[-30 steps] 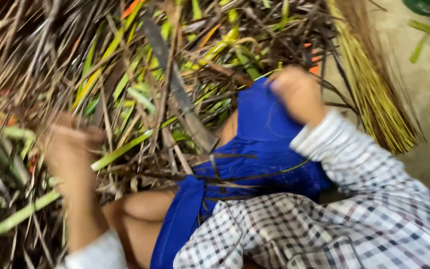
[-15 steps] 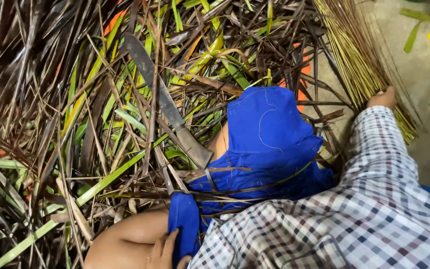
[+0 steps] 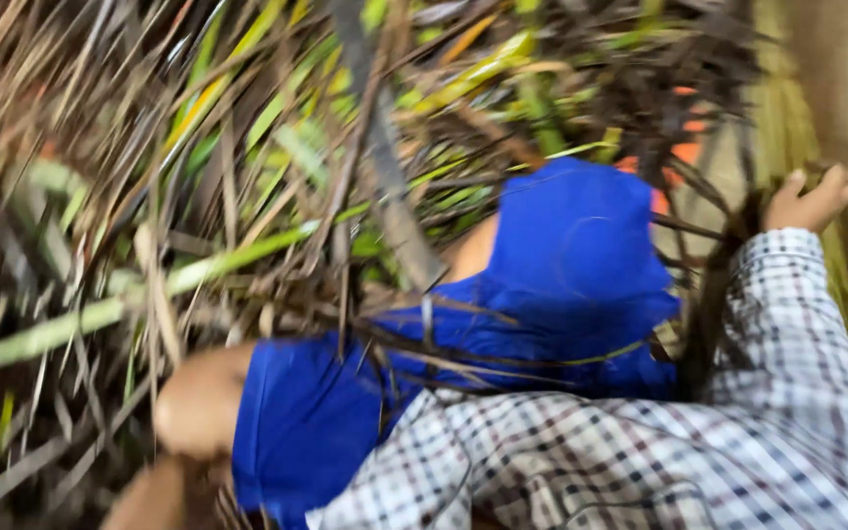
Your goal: The person sits cross-legged and uses a machete to strip and cut palm leaves. They repeatedly pull leaves from a large pile, scrape them against the blade, and cut them into smaller pieces.
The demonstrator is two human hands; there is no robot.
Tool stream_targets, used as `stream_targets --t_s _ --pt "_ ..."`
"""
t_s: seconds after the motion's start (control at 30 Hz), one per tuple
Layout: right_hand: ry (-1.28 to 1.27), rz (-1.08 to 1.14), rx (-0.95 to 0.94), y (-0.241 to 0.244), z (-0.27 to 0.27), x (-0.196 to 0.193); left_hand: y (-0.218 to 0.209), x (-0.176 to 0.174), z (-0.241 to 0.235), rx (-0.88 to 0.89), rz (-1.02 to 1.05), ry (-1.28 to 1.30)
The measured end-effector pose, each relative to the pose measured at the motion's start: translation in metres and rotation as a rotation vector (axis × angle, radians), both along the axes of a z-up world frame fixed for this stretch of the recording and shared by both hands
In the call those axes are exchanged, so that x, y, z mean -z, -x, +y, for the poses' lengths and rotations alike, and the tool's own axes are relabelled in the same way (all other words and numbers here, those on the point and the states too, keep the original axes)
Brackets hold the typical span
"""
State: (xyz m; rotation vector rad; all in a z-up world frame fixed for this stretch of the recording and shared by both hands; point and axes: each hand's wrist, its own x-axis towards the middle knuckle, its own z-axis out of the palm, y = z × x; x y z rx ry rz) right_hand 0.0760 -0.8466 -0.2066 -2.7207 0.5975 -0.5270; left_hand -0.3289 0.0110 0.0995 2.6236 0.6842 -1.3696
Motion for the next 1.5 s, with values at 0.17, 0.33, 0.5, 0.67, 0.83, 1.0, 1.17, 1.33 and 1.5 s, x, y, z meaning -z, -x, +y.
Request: stream_targets --t_s 0.17,0.33,0.5,0.67,0.83,1.0,1.17,1.33,1.5 --pt "-0.795 -0.123 -0.633 -0.099 0.222 -0.097 -0.177 -0.096 -0.075 0.226 -0.437 0.189" --pt "-1.687 0.372 -0.493 -0.106 0.463 -0.213 -0.292 0.01 -0.119 0.385 -0.874 0.535" --pt "-2.079 0.52 -0.316 -0.089 0.578 -0.214 -0.346 0.138 -0.129 0.347 -0.967 0.422" --pt "-1.005 0.578 -0.712 -0.053 0.568 -0.159 -0.352 0.125 -0.079 -0.119 -0.538 0.258" --pt "-0.583 0.741 -0.819 -0.054 0.577 -0.192 -0.328 0.097 0.008 -0.089 -0.333 -0.04" --pt "-0.305 0.687 -0.938 -0.04 0.571 -0.165 -0.305 0.069 0.012 -0.124 -0.239 -0.227" --pt "-0.017 0.315 -1.295 -0.008 0.532 -0.198 -0.274 -0.013 -0.06 0.291 -0.849 0.029" --pt "0.249 0.185 -1.377 0.04 0.415 -0.239 -0.159 0.017 -0.067 0.351 -0.721 -0.013" --pt "0.263 0.488 -1.418 0.091 0.339 -0.251 -0.1 0.02 -0.068 0.075 -0.648 0.276"
